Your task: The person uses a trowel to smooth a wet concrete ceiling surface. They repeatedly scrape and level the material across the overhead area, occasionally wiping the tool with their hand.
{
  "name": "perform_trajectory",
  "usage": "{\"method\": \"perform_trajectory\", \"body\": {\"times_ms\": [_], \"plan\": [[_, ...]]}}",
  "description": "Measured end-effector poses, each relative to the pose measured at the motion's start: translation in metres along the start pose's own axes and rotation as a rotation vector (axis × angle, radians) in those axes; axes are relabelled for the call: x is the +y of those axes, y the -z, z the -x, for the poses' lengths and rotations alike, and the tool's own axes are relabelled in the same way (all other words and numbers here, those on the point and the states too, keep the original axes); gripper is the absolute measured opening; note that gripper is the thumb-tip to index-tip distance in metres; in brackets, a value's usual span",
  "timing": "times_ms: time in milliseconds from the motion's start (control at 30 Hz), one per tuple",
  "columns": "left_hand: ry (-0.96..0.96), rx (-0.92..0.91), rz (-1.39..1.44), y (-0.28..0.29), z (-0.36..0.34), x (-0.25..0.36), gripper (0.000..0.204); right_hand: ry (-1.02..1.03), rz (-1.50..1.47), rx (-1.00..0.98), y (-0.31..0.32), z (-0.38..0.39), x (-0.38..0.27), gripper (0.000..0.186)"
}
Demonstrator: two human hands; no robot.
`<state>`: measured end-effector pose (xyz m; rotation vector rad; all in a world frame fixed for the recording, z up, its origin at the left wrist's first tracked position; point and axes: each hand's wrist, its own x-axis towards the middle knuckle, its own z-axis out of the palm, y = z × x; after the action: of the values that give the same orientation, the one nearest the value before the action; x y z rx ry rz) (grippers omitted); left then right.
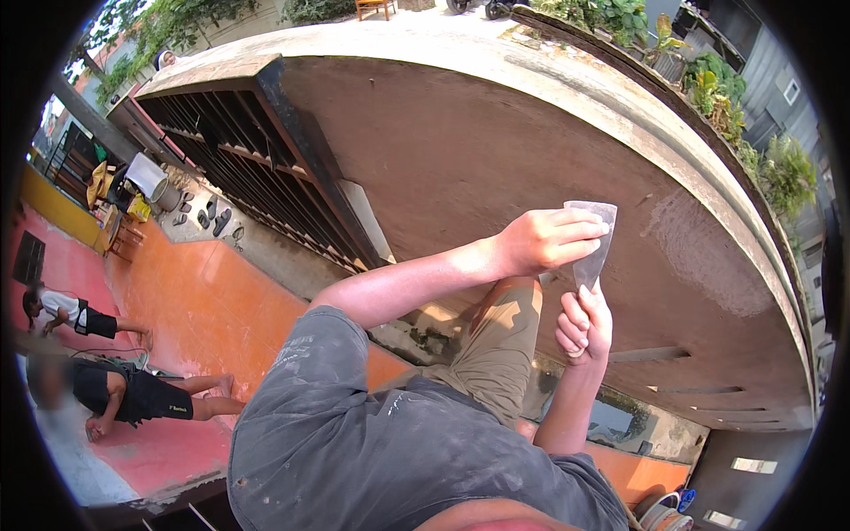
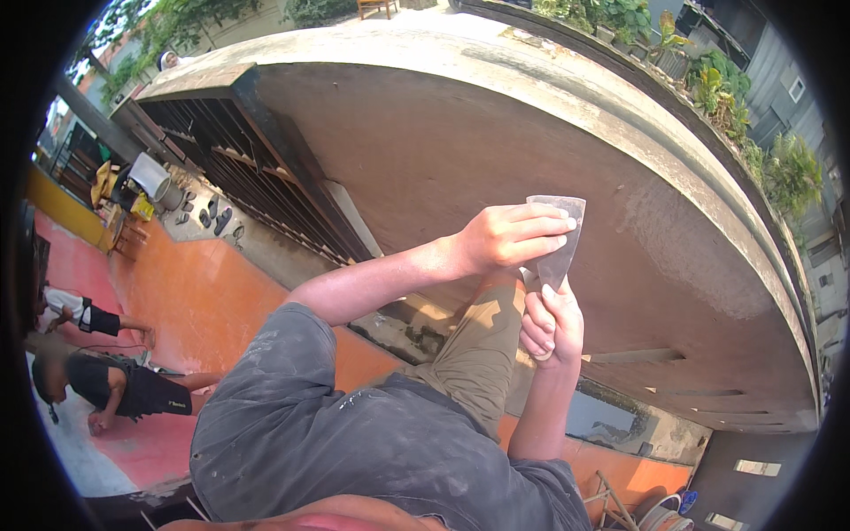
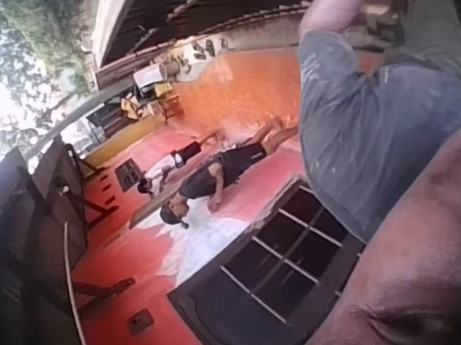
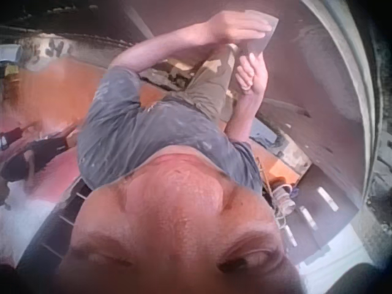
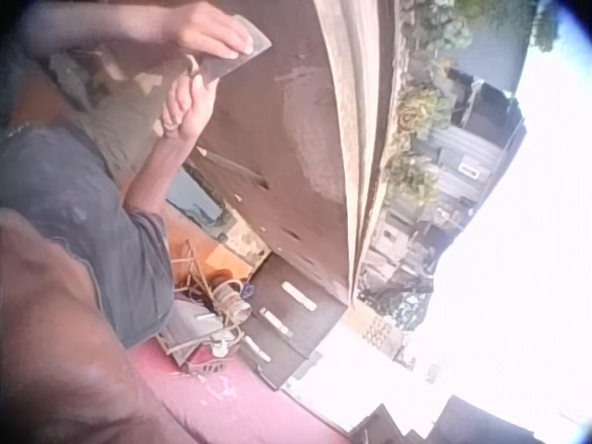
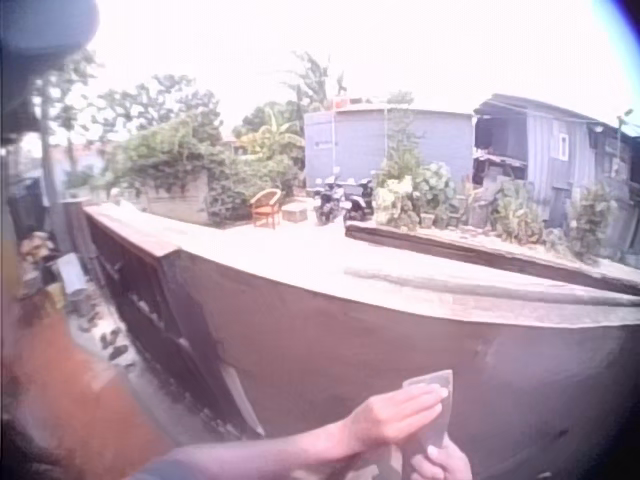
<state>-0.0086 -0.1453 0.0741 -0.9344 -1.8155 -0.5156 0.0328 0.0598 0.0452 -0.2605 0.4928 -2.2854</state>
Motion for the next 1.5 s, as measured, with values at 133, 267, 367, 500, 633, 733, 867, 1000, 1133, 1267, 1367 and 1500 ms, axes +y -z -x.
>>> {"method": "perform_trajectory", "body": {"times_ms": [133, 267, 367, 500, 633, 733, 867, 1000, 1133, 1267, 1367, 1500], "plan": [[0.12, -0.022, -0.051, 0.021, 0.035, 0.023, 0.025, -0.098, -0.021, 0.006, 0.013, 0.002, 0.017, 0.043], [0.339, -0.016, -0.036, 0.036, 0.05, 0.043, 0.024, -0.112, 0.1, 0.04, 0.007, -0.005, 0.032, 0.043], [0.402, 0.008, -0.079, 0.046, 0.057, 0.056, 0.029, -0.128, 0.17, 0.068, -0.003, -0.005, 0.048, 0.046], [0.429, 0.039, -0.098, 0.052, 0.066, 0.063, 0.038, -0.117, 0.185, 0.08, -0.015, 0.0, 0.061, 0.045], [0.475, 0.028, -0.089, 0.057, 0.066, 0.073, 0.037, -0.093, 0.225, 0.058, -0.016, 0.007, 0.064, 0.044], [0.485, -0.022, -0.097, 0.054, 0.065, 0.074, 0.038, -0.052, 0.261, 0.074, -0.015, 0.011, 0.066, 0.045], [0.383, -0.142, -0.144, 0.043, 0.06, 0.074, 0.044, 0.018, 0.288, 0.125, -0.014, 0.017, 0.067, 0.041], [0.345, -0.21, -0.094, 0.033, 0.04, 0.069, 0.052, 0.099, 0.325, 0.152, -0.014, 0.028, 0.056, 0.04], [0.309, -0.249, -0.046, 0.018, 0.024, 0.066, 0.057, 0.167, 0.324, 0.193, -0.008, 0.037, 0.045, 0.044], [0.239, -0.227, -0.004, -0.005, 0.023, 0.072, 0.051, 0.26, 0.317, 0.232, -0.006, 0.044, 0.033, 0.046], [0.176, -0.151, -0.003, -0.016, 0.017, 0.065, 0.038, 0.271, 0.333, 0.21, -0.004, 0.049, 0.027, 0.046], [0.02, -0.053, -0.025, -0.025, 0.004, 0.042, 0.027, 0.238, 0.171, 0.042, 0.005, 0.053, 0.019, 0.046]]}}
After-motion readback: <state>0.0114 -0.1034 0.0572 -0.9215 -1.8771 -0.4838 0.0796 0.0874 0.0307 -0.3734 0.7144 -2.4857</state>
